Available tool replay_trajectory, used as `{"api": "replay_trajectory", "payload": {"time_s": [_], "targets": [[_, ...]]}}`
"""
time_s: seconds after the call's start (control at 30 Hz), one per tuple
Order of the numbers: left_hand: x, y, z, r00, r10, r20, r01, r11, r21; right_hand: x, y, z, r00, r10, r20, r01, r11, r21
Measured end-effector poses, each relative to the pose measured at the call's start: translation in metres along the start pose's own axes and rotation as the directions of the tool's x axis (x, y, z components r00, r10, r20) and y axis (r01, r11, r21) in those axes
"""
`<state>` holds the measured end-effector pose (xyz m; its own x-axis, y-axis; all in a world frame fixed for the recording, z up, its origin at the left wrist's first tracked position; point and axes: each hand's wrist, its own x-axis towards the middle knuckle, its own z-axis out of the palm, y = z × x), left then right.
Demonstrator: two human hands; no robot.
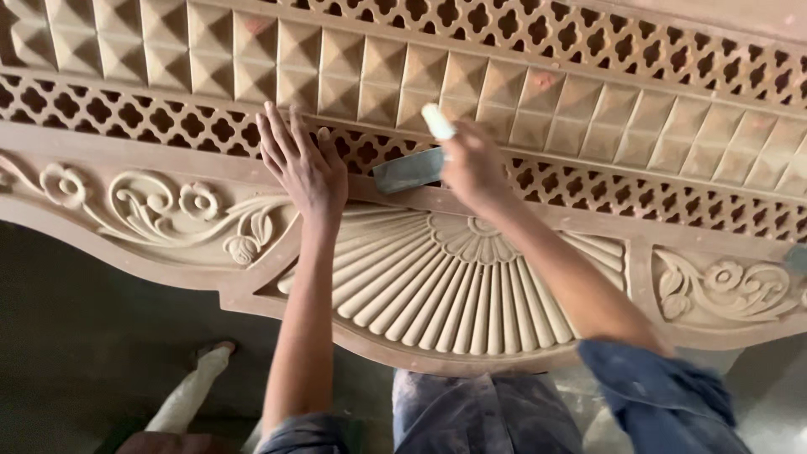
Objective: The person sands a large, ornately carved wooden panel using a sanding block. They systematically rub the block over the raised diamond patterns and lattice sections to smooth the surface.
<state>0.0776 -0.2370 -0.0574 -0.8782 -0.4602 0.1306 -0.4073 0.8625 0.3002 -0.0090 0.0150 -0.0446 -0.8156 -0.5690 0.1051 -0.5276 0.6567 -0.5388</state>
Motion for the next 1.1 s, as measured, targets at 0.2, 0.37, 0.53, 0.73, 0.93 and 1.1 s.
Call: {"api": "replay_trajectory", "payload": {"time_s": [0.2,0.37,0.53,0.73,0.93,1.1], "targets": [[0.007,0.008,-0.007,0.991,0.131,-0.011,-0.132,0.99,-0.041,-0.038,0.037,-0.069,0.964,0.224,0.147,-0.231,0.972,0.037],[0.01,0.01,-0.009,0.994,0.113,-0.004,-0.113,0.993,-0.025,-0.035,0.03,-0.053,0.868,0.427,0.254,-0.44,0.898,-0.006],[0.008,0.012,-0.018,0.991,0.132,0.007,-0.132,0.99,-0.048,0.009,-0.008,0.014,0.972,-0.214,-0.097,0.207,0.976,-0.073],[0.011,0.015,-0.021,0.99,0.138,-0.018,-0.138,0.989,-0.048,-0.063,0.067,-0.098,0.994,-0.099,0.036,0.102,0.99,-0.102],[0.008,0.012,-0.019,0.994,0.106,-0.002,-0.106,0.993,-0.048,-0.011,0.0,0.005,0.999,-0.002,-0.054,0.005,0.999,0.052],[0.009,0.01,-0.017,0.992,0.117,0.035,-0.115,0.992,-0.052,0.05,-0.06,0.057,0.973,-0.199,-0.12,0.211,0.973,0.097]]}}
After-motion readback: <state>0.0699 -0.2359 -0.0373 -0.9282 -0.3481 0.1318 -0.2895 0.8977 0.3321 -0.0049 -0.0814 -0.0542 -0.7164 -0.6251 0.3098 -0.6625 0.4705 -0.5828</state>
